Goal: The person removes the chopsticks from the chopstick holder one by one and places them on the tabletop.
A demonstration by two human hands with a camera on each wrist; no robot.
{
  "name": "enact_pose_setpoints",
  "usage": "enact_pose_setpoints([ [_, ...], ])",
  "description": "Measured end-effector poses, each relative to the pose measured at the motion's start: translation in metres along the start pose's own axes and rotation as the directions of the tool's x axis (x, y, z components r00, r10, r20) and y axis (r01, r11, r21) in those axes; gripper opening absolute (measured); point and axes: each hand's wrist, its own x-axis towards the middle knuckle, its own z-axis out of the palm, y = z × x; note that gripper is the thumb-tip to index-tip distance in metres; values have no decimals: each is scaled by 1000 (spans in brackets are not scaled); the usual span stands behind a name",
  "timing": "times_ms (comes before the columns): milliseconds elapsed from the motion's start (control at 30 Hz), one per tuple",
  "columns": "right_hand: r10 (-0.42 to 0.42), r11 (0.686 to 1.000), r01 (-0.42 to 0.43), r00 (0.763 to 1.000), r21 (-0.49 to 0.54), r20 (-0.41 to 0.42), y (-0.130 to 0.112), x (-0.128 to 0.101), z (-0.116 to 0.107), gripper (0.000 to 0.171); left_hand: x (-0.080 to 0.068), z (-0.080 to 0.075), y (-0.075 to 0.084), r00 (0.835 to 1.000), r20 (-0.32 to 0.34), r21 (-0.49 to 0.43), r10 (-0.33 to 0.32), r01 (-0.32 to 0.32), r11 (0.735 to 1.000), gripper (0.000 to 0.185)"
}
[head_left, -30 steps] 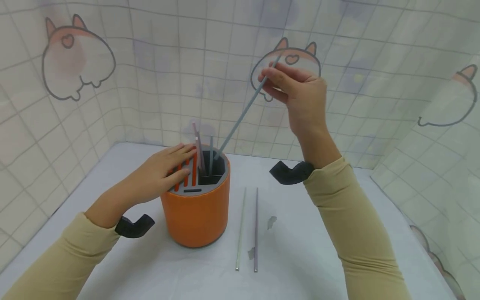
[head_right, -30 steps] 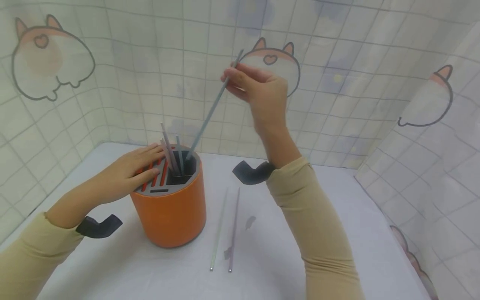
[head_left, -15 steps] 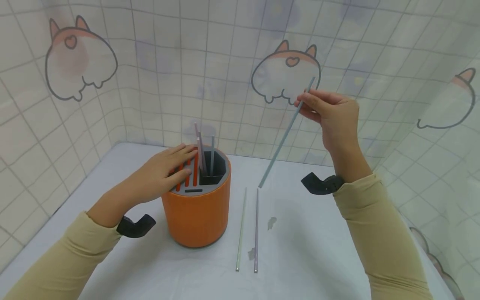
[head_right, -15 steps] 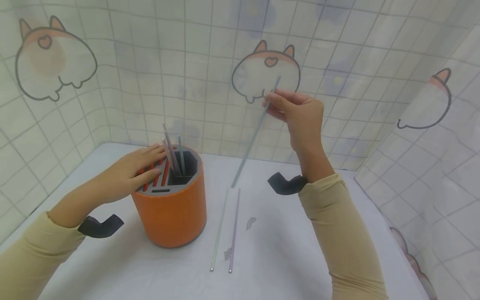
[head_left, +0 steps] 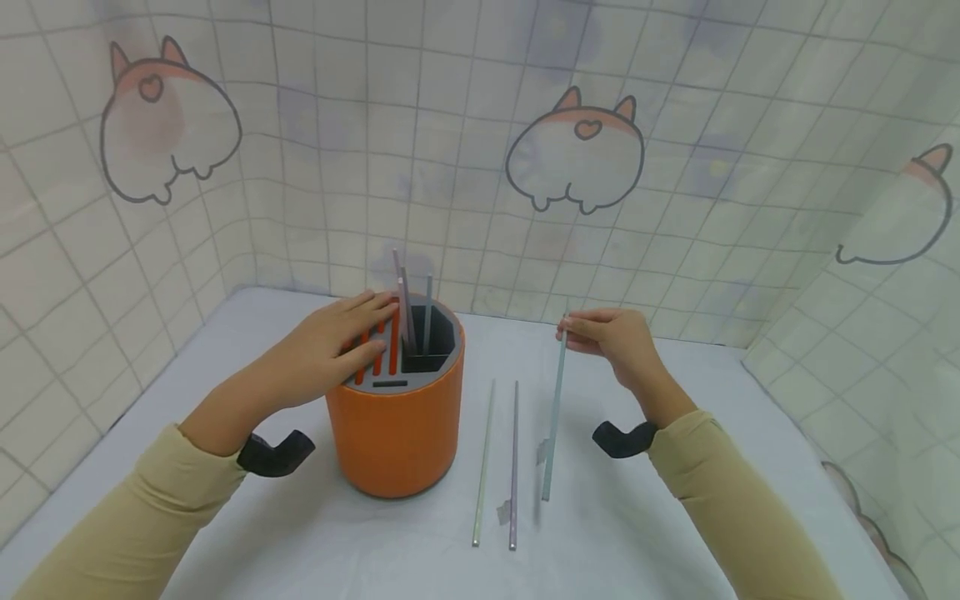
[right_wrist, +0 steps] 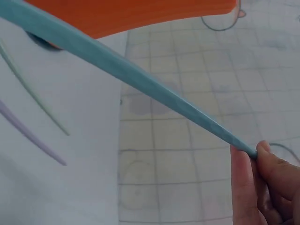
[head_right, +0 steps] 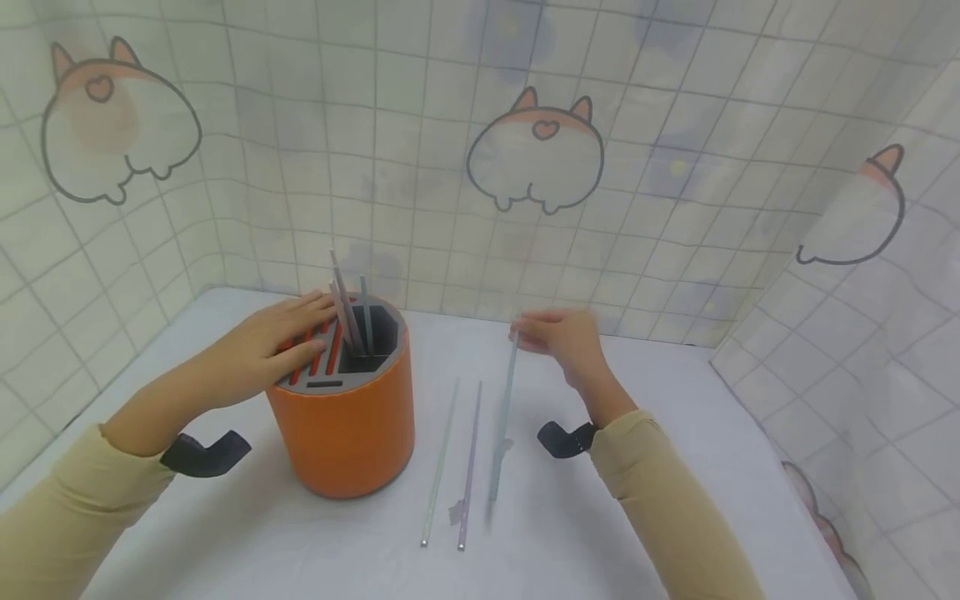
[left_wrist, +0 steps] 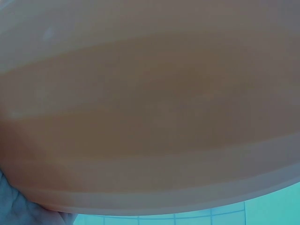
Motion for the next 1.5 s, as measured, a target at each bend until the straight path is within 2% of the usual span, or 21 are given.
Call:
enact_pose_setpoints([
  [100, 76, 997, -76, 997, 30, 20, 21, 1, 1, 41, 0, 0, 0, 1000, 0, 1, -3, 3, 1000, 56],
  [267, 153, 986, -156, 987, 66, 49, 49, 3, 8, 39, 0, -2, 1, 1000, -6, 0, 2, -2, 1000, 56],
  [467, 213, 974, -217, 976, 66, 54, 77, 7, 13, 35, 1, 0, 0, 1000, -12, 5, 29, -28, 1000, 56],
  [733, 278, 956, -281, 959, 83, 54, 98, 9, 22, 30, 0, 2, -1, 1000, -11, 5, -1, 1, 1000, 56],
  [1133, 307, 952, -307, 951, 9, 28, 117, 11, 26, 31, 1, 2, 0, 1000, -5, -2, -1, 1, 1000, 56],
  [1333, 302, 945, -302, 953, -124, -17, 120, 12, 26, 31, 1, 2, 1, 1000, -6, -10, 9, -9, 1000, 56],
  [1500, 235, 948, -238, 971, -211, -38, 113, 16, 26, 29, 1, 1, 0, 1000, -3, -3, 6, -6, 1000, 56],
])
